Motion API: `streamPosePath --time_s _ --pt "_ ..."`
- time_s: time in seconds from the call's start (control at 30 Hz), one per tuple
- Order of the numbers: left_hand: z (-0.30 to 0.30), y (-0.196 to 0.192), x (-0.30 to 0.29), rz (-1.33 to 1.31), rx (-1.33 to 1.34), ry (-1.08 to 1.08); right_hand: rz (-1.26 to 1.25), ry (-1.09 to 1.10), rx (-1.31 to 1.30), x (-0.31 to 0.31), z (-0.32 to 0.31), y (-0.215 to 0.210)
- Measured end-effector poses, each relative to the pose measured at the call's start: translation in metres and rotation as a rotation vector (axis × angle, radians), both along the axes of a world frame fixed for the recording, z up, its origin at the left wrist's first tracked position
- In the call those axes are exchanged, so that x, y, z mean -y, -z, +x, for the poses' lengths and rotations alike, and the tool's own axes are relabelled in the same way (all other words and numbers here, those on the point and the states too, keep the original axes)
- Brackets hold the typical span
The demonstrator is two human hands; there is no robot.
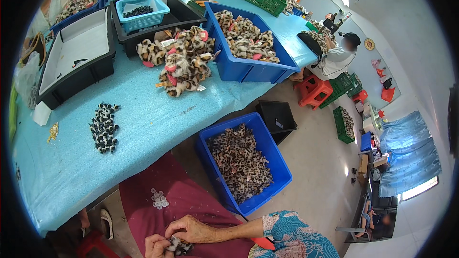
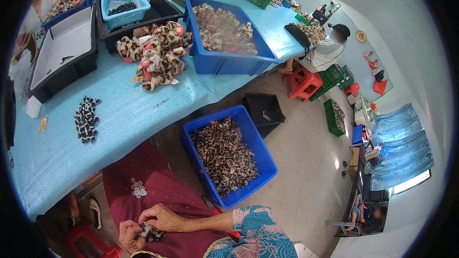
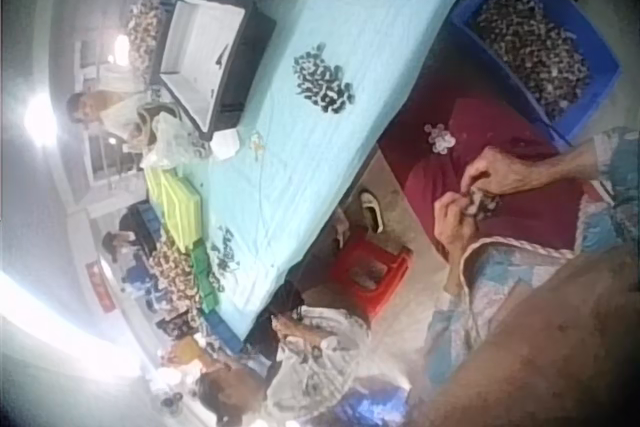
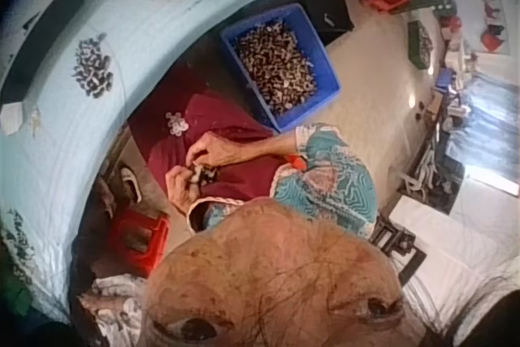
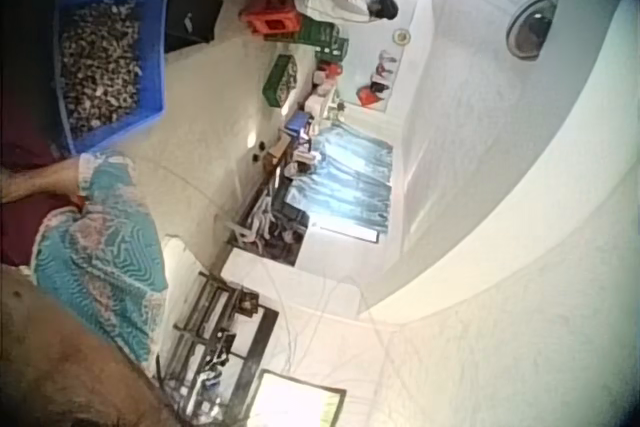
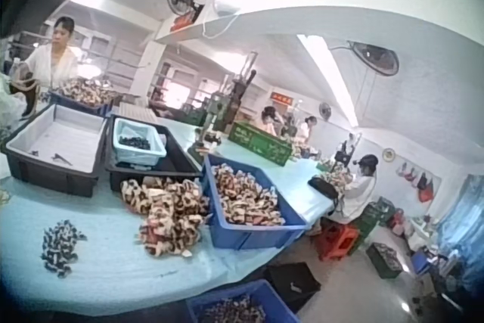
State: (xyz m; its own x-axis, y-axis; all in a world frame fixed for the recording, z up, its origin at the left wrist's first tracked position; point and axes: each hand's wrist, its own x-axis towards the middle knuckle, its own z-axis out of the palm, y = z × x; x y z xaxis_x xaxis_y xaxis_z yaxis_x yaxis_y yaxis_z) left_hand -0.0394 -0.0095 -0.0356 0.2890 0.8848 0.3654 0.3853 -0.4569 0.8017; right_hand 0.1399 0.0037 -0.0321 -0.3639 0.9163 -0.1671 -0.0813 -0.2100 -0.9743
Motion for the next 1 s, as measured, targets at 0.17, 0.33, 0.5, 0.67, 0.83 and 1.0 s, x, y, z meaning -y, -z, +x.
streamPosePath --time_s 0.17,0.33,0.5,0.67,0.83,1.0 --pt "-0.004 0.001 0.002 -0.191 0.093 -0.003 -0.028 0.018 -0.031 0.002 -0.001 -0.003" --pt "0.022 -0.003 0.009 -0.314 0.269 -0.226 -0.099 0.002 -0.012 0.002 -0.002 0.005" --pt "0.016 -0.014 0.010 -0.560 0.058 -0.204 -0.241 0.024 -0.095 0.000 -0.004 0.021" --pt "0.005 0.003 0.013 -0.661 0.125 -0.197 -0.376 0.098 -0.230 0.000 -0.009 0.019" --pt "0.008 0.009 0.018 -0.705 0.154 -0.224 -0.205 0.150 -0.006 -0.001 -0.009 0.024" --pt "0.014 0.003 0.014 -0.781 0.182 -0.277 -0.304 -0.102 -0.018 -0.003 0.010 0.017"
